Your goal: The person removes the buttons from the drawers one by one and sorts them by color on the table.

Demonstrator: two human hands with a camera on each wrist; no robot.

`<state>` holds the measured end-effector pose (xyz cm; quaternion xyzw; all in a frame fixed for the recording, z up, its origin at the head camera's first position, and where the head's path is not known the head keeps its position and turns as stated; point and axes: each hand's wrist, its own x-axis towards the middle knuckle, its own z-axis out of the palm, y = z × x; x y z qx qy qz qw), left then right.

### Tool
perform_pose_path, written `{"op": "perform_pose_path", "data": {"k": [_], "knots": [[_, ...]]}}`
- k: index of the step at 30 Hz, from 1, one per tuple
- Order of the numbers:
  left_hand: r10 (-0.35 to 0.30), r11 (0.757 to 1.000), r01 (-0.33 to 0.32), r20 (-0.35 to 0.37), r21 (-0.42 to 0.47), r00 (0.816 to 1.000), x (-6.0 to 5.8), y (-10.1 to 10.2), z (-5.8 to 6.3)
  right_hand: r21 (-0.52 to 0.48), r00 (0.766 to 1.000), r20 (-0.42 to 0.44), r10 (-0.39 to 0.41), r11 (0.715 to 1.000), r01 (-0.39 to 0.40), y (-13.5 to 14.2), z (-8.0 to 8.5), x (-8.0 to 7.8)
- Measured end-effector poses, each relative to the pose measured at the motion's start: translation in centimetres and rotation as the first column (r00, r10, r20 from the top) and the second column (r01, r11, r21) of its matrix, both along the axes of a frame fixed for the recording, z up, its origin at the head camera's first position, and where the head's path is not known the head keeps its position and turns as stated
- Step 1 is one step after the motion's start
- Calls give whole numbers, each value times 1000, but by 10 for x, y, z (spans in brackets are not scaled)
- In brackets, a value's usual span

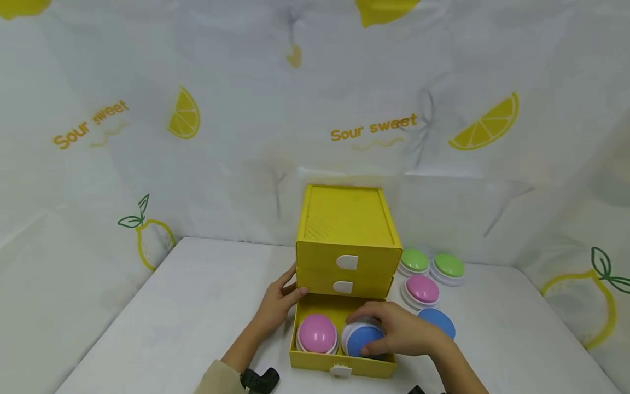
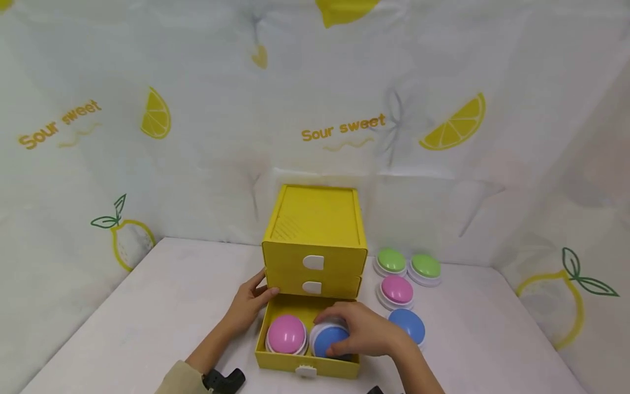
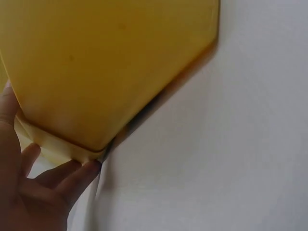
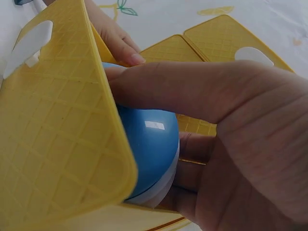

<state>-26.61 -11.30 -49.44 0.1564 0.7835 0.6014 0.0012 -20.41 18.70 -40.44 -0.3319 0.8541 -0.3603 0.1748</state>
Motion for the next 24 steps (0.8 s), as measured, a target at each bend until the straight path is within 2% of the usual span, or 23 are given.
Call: {"op": "perform_pose_path", "data": {"k": [2,5,9,12,20,24], "knots": [[-15,1000,15,19,-2,1000,1,0,0,-17,1000,10,1,1000,-1,1,-1,2],[-11,1000,11,29,-2,1000,2,-1,3,-43,1000,-18,1,999,-2,3,-3,2],[23,1000,-23,-23,-2,999,3,-2,8,-90,996,-84,-13,996,6,4,-2,1],[28,999,-26,-72,21,997,3,-1,11,-124,994,-101,-43,992,31,6,-2,1],[12,998,-3,-142,69,990,6,-4,29,-142,990,-29,-141,981,135,12,2,3],[8,998,5,-192,68,981,10,-4,42,-201,985,6,-175,964,172,15,4,5]]}}
